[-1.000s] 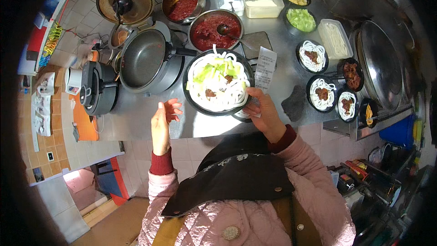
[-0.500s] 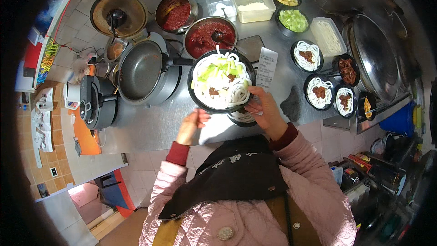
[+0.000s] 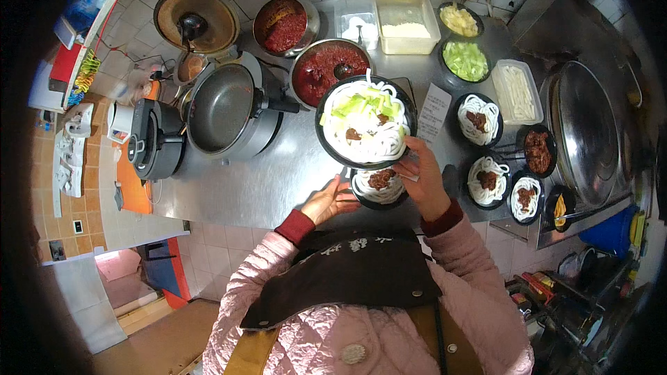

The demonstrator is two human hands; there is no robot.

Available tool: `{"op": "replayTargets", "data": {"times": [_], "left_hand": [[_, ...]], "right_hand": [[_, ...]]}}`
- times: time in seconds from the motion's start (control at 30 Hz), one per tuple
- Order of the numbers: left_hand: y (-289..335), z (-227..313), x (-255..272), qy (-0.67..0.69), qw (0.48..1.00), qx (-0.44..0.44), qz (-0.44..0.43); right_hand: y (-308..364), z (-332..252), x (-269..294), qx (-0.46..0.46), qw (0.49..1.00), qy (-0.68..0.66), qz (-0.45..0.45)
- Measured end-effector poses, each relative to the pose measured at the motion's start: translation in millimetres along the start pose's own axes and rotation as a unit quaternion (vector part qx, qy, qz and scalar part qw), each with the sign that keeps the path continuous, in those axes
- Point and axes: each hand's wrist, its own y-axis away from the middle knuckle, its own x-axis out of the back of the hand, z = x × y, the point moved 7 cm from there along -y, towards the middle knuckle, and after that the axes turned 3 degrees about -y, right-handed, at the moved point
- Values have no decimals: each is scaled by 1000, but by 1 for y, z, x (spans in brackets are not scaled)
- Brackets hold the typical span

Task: The person assembles multiple noodle bowls by adding red sauce, chopped vegetables, and a fried egg. They use a ladle to scoop sauce and place toppings into bowls, then transfer noodles into a pressure cooker and hang an order ticket on a wall rack.

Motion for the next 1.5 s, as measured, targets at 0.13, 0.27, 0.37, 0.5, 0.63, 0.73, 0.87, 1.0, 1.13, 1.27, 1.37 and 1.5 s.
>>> {"op": "replayTargets", "data": {"times": [0.13,0.27,0.37,0.5,0.63,0.73,0.87,1.0,1.13,1.27,1.37,1.5], "left_hand": [[-7,19,12,-89,993,2,77],[2,109,28,-336,919,-154,140],[16,190,20,-398,840,-303,211],[22,274,-22,-571,608,-425,353],[-61,217,-50,-541,818,-77,178],[-92,164,-73,-378,920,-23,98],[-130,135,-87,-15,999,-33,29],[-144,136,-97,147,989,-26,-5],[-116,154,-76,131,986,-96,41],[-70,183,-32,-82,968,-201,126],[-33,214,-11,-464,794,-287,269],[4,220,-18,-635,594,-335,365]], "right_hand": [[-9,-17,4,25,999,-16,-24],[-19,-41,8,43,996,-46,-59],[-26,-56,10,67,996,-30,-58],[-36,-62,29,100,989,-49,100],[-41,-72,30,105,988,-98,53],[-35,-78,33,102,992,-68,16],[-29,-78,44,113,990,-60,51],[-32,-76,45,116,989,-84,41],[-34,-73,46,127,987,-92,32],[-38,-72,37,116,989,-89,-32],[-37,-70,32,105,988,-105,-42],[-36,-68,41,123,987,-96,46]]}}
